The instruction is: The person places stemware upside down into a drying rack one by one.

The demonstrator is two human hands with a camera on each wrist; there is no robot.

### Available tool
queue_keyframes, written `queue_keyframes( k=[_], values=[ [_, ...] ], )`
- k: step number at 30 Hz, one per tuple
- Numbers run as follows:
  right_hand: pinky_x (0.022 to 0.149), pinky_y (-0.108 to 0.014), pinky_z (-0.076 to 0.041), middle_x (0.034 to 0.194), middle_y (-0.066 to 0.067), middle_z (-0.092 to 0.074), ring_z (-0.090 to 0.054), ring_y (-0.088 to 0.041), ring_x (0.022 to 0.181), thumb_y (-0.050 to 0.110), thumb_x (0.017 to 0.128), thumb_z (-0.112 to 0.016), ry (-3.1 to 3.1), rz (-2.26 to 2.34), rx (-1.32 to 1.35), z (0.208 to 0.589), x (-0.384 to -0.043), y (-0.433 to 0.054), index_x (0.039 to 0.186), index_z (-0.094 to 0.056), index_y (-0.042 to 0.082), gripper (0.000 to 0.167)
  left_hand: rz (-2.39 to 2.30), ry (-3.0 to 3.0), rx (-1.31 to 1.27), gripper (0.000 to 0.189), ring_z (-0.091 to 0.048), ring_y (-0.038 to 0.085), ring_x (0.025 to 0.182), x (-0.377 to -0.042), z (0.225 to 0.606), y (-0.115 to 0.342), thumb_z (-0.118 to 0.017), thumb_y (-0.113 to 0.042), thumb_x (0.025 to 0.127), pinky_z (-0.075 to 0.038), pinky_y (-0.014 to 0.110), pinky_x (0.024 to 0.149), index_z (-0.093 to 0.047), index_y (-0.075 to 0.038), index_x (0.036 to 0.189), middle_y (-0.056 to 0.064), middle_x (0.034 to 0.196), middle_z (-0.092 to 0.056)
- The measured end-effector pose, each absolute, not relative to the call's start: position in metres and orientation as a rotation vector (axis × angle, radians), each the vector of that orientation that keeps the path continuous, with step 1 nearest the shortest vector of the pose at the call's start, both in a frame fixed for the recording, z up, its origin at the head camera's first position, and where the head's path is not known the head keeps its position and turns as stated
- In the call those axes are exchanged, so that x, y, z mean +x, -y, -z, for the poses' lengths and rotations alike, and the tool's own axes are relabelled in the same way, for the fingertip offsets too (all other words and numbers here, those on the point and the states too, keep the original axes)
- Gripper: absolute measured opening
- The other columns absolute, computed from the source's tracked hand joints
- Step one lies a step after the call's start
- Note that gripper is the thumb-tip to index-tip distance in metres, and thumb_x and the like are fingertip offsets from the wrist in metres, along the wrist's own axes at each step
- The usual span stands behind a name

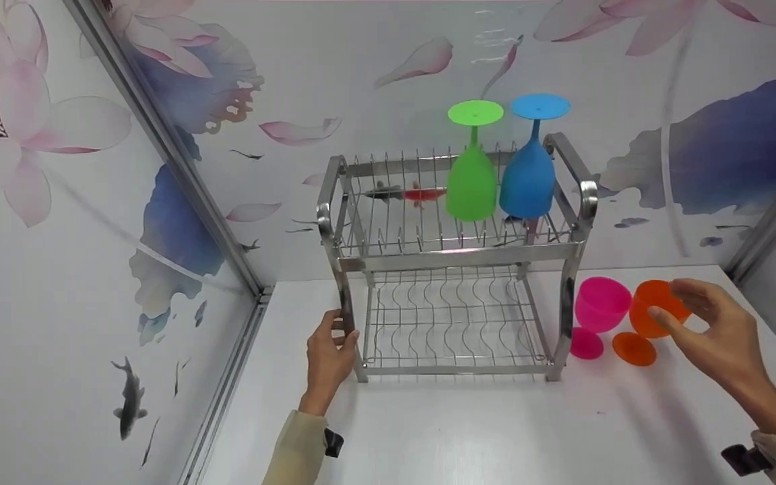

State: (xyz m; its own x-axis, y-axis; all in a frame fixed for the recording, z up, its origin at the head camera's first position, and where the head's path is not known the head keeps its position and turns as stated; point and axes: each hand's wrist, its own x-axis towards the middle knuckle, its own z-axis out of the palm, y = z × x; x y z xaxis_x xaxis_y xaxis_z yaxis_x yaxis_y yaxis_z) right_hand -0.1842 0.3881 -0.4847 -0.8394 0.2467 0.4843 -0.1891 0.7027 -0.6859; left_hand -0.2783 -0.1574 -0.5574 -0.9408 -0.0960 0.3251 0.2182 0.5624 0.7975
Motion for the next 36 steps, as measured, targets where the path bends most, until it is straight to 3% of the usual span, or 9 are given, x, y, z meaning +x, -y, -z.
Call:
queue_keyframes(
  k=[4, 10, 13, 17, 21, 24, 27, 31, 36],
  values=[
    [0.094, 0.007, -0.037, 0.126, -0.013, -0.064, -0.043, 0.029, 0.106, 0.018, 0.094, -0.085, 2.34, -1.044, -0.146, 0.506, -0.183, -0.397, 0.138, -0.061, -0.003, 0.054, 1.334, 2.472, -0.082, 0.041, -0.079, 0.026, 0.092, -0.277, 0.558, 0.157, -0.077, -0.005, 0.097, -0.068, 0.04, 0.079, -0.064, -0.01, 0.136, 0.012, 0.114, -0.074],
    [0.09, 0.005, -0.042, 0.114, 0.02, -0.058, -0.048, 0.023, 0.103, 0.021, 0.094, -0.084, 2.307, -1.145, -0.365, 0.538, -0.182, -0.408, 0.138, -0.06, -0.001, 0.054, 1.348, 2.476, -0.104, 0.04, -0.079, 0.027, 0.093, -0.28, 0.557, 0.156, -0.076, -0.004, 0.097, -0.068, 0.039, 0.078, -0.063, -0.009, 0.135, 0.013, 0.116, -0.073],
    [0.087, 0.004, -0.044, 0.108, 0.029, -0.055, -0.051, 0.02, 0.099, 0.024, 0.095, -0.084, 2.298, -1.219, -0.474, 0.555, -0.182, -0.412, 0.14, -0.058, 0.0, 0.058, 1.349, 2.472, -0.107, 0.041, -0.079, 0.028, 0.093, -0.28, 0.557, 0.155, -0.076, -0.003, 0.097, -0.068, 0.038, 0.078, -0.063, -0.007, 0.135, 0.014, 0.115, -0.073],
    [0.085, 0.002, -0.048, 0.107, 0.026, -0.056, -0.054, 0.015, 0.097, 0.03, 0.094, -0.085, 2.284, -1.305, -0.617, 0.575, -0.186, -0.414, 0.14, -0.057, 0.002, 0.061, 1.34, 2.476, -0.087, 0.04, -0.079, 0.027, 0.093, -0.278, 0.557, 0.156, -0.076, -0.005, 0.097, -0.068, 0.039, 0.077, -0.064, -0.009, 0.135, 0.013, 0.115, -0.073],
    [0.088, -0.002, -0.051, 0.117, 0.011, -0.059, -0.054, 0.009, 0.1, 0.037, 0.093, -0.084, 2.282, -1.353, -0.754, 0.59, -0.194, -0.416, 0.143, -0.054, 0.006, 0.067, 1.327, 2.478, -0.076, 0.04, -0.079, 0.026, 0.092, -0.277, 0.557, 0.156, -0.076, -0.005, 0.098, -0.067, 0.039, 0.076, -0.064, -0.009, 0.136, 0.013, 0.115, -0.073],
    [0.092, -0.006, -0.052, 0.134, -0.005, -0.059, -0.059, -0.004, 0.112, 0.039, 0.094, -0.082, 2.283, -1.385, -0.807, 0.599, -0.2, -0.419, 0.15, -0.048, 0.006, 0.073, 1.324, 2.477, -0.075, 0.04, -0.079, 0.025, 0.092, -0.277, 0.557, 0.156, -0.076, -0.005, 0.098, -0.067, 0.038, 0.076, -0.064, -0.009, 0.136, 0.013, 0.114, -0.073],
    [0.103, -0.015, -0.05, 0.153, -0.015, -0.05, -0.058, -0.023, 0.133, 0.039, 0.097, -0.078, 2.276, -1.436, -0.83, 0.606, -0.207, -0.421, 0.159, -0.039, 0.008, 0.079, 1.328, 2.477, -0.07, 0.039, -0.079, 0.025, 0.092, -0.277, 0.556, 0.156, -0.076, -0.006, 0.098, -0.067, 0.039, 0.077, -0.065, -0.009, 0.135, 0.012, 0.114, -0.073],
    [0.12, -0.033, -0.041, 0.17, -0.015, -0.034, -0.043, -0.034, 0.154, 0.04, 0.1, -0.074, 2.236, -1.539, -0.847, 0.613, -0.216, -0.421, 0.167, -0.025, 0.013, 0.087, 1.336, 2.475, -0.076, 0.039, -0.079, 0.027, 0.094, -0.277, 0.557, 0.156, -0.076, -0.005, 0.097, -0.068, 0.041, 0.08, -0.065, -0.009, 0.134, 0.012, 0.114, -0.074],
    [0.128, -0.046, -0.034, 0.178, -0.011, -0.021, -0.031, -0.037, 0.161, 0.039, 0.101, -0.073, 2.203, -1.623, -0.826, 0.618, -0.226, -0.42, 0.171, -0.014, 0.019, 0.094, 1.338, 2.482, -0.064, 0.039, -0.079, 0.026, 0.095, -0.278, 0.557, 0.156, -0.076, -0.005, 0.098, -0.068, 0.041, 0.081, -0.065, -0.01, 0.134, 0.011, 0.113, -0.074]
  ],
)
